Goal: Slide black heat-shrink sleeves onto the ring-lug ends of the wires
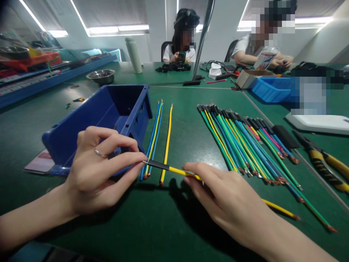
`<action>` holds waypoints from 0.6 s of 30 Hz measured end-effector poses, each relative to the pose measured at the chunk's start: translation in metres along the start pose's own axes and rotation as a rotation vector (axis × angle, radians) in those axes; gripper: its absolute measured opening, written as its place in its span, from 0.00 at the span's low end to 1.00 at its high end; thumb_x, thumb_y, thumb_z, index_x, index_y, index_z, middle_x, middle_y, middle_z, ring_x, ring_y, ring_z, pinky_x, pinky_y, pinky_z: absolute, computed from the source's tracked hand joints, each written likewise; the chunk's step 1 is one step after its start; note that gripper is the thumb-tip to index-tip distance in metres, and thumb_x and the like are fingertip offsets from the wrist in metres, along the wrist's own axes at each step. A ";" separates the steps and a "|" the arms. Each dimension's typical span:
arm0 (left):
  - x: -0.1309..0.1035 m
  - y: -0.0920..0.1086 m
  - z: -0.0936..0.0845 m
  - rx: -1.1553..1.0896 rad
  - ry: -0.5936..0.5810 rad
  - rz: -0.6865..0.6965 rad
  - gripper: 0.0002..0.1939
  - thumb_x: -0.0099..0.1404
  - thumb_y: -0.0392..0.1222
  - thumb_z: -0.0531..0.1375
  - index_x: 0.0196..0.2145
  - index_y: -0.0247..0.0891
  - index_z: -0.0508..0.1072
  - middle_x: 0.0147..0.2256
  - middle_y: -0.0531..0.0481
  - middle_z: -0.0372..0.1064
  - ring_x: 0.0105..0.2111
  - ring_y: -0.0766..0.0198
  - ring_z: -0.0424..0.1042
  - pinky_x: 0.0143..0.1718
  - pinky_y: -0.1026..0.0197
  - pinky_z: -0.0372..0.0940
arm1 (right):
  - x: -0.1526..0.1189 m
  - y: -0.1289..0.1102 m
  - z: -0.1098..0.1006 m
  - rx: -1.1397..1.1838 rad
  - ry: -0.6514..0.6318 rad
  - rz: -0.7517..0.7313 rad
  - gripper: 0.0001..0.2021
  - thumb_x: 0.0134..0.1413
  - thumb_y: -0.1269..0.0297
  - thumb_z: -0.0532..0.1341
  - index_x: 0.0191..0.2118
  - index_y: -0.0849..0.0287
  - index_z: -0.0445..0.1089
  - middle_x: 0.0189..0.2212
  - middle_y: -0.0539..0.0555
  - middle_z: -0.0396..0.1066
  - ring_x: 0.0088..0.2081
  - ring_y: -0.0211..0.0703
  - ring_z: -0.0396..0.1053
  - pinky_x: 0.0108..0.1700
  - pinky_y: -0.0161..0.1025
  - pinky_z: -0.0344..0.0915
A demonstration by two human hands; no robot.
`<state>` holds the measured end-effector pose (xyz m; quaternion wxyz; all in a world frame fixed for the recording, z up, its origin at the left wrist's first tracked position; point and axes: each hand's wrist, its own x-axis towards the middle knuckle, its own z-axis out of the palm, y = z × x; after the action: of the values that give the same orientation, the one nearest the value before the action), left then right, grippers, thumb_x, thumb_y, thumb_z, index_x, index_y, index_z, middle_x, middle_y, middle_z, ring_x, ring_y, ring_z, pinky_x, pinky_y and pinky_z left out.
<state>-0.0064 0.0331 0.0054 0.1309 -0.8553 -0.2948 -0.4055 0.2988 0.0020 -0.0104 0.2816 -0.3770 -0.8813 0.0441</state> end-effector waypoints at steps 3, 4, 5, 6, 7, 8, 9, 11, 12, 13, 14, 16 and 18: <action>-0.002 0.001 0.003 0.065 -0.035 0.066 0.08 0.81 0.35 0.63 0.43 0.46 0.81 0.46 0.52 0.84 0.54 0.49 0.72 0.54 0.42 0.57 | -0.001 -0.003 0.006 -0.006 -0.035 -0.022 0.10 0.84 0.68 0.56 0.58 0.52 0.73 0.31 0.46 0.82 0.23 0.40 0.77 0.26 0.36 0.65; -0.002 0.002 0.004 0.077 -0.048 0.092 0.09 0.80 0.34 0.63 0.42 0.45 0.81 0.47 0.52 0.85 0.54 0.50 0.73 0.55 0.43 0.58 | -0.001 -0.004 0.007 0.007 -0.055 -0.013 0.10 0.84 0.68 0.56 0.55 0.52 0.74 0.31 0.46 0.81 0.23 0.39 0.76 0.26 0.36 0.65; -0.002 0.003 0.004 0.082 -0.069 0.118 0.09 0.80 0.34 0.63 0.41 0.44 0.82 0.47 0.52 0.85 0.54 0.51 0.74 0.55 0.44 0.59 | -0.001 -0.005 0.009 0.021 -0.076 -0.001 0.10 0.84 0.68 0.55 0.51 0.52 0.74 0.30 0.46 0.81 0.22 0.38 0.75 0.26 0.36 0.64; -0.002 0.004 0.005 0.090 -0.092 0.136 0.09 0.80 0.33 0.64 0.41 0.43 0.82 0.48 0.51 0.85 0.54 0.52 0.75 0.55 0.45 0.61 | 0.000 -0.005 0.010 0.033 -0.093 0.010 0.11 0.85 0.68 0.55 0.48 0.52 0.74 0.29 0.46 0.80 0.21 0.37 0.74 0.25 0.36 0.63; -0.002 0.004 0.005 0.100 -0.112 0.148 0.09 0.79 0.33 0.64 0.41 0.42 0.82 0.48 0.50 0.86 0.53 0.53 0.76 0.56 0.47 0.62 | 0.000 -0.005 0.011 0.045 -0.108 0.020 0.13 0.85 0.68 0.54 0.45 0.52 0.73 0.28 0.46 0.79 0.21 0.37 0.74 0.26 0.35 0.62; -0.002 0.004 0.004 0.113 -0.126 0.150 0.09 0.79 0.32 0.63 0.41 0.41 0.83 0.49 0.50 0.86 0.53 0.54 0.77 0.56 0.48 0.63 | 0.000 -0.004 0.012 0.053 -0.119 0.029 0.13 0.86 0.67 0.54 0.44 0.52 0.72 0.28 0.46 0.79 0.21 0.36 0.74 0.26 0.35 0.63; -0.002 0.005 0.004 0.124 -0.130 0.150 0.09 0.80 0.32 0.63 0.42 0.41 0.83 0.49 0.49 0.86 0.53 0.54 0.78 0.56 0.48 0.63 | 0.001 -0.004 0.012 0.058 -0.126 0.038 0.14 0.86 0.66 0.54 0.44 0.53 0.72 0.28 0.46 0.79 0.21 0.36 0.74 0.26 0.35 0.62; -0.001 0.004 0.004 0.134 -0.136 0.142 0.09 0.80 0.32 0.63 0.45 0.40 0.84 0.51 0.48 0.86 0.56 0.54 0.78 0.58 0.49 0.64 | 0.001 -0.002 0.012 0.063 -0.127 0.062 0.14 0.87 0.64 0.54 0.44 0.53 0.72 0.26 0.46 0.78 0.20 0.37 0.73 0.25 0.35 0.62; -0.002 0.004 0.004 0.128 -0.123 0.147 0.08 0.80 0.32 0.63 0.46 0.40 0.84 0.52 0.48 0.86 0.56 0.53 0.78 0.59 0.49 0.64 | 0.001 -0.001 0.012 0.067 -0.129 0.077 0.14 0.87 0.63 0.54 0.44 0.53 0.72 0.26 0.46 0.78 0.20 0.37 0.72 0.25 0.36 0.61; -0.002 0.003 0.004 0.124 -0.114 0.154 0.08 0.81 0.33 0.63 0.47 0.40 0.84 0.52 0.47 0.86 0.57 0.53 0.78 0.59 0.48 0.64 | 0.002 -0.001 0.011 0.071 -0.133 0.094 0.13 0.87 0.63 0.54 0.45 0.52 0.73 0.26 0.46 0.77 0.20 0.38 0.72 0.25 0.36 0.61; -0.001 0.003 0.004 0.126 -0.102 0.162 0.09 0.80 0.33 0.63 0.47 0.39 0.84 0.52 0.47 0.86 0.56 0.52 0.79 0.59 0.48 0.65 | 0.002 0.000 0.010 0.075 -0.138 0.111 0.13 0.86 0.63 0.54 0.45 0.52 0.73 0.25 0.46 0.77 0.20 0.38 0.71 0.25 0.36 0.61; -0.001 0.002 0.003 0.147 -0.109 0.167 0.09 0.80 0.33 0.63 0.46 0.40 0.84 0.50 0.47 0.87 0.54 0.52 0.80 0.57 0.48 0.68 | 0.003 0.000 0.008 0.085 -0.160 0.142 0.13 0.85 0.63 0.54 0.43 0.52 0.73 0.26 0.47 0.77 0.21 0.38 0.71 0.25 0.35 0.62; -0.002 0.001 0.002 0.168 -0.147 0.160 0.09 0.79 0.32 0.63 0.45 0.40 0.85 0.49 0.48 0.87 0.52 0.52 0.81 0.55 0.48 0.69 | 0.004 0.001 0.007 0.092 -0.185 0.160 0.14 0.84 0.63 0.55 0.41 0.52 0.72 0.26 0.47 0.78 0.21 0.38 0.70 0.25 0.35 0.62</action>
<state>-0.0053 0.0327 0.0026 0.2118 -0.8896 -0.2672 -0.3038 0.2933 0.0060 -0.0151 0.2118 -0.4269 -0.8677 0.1414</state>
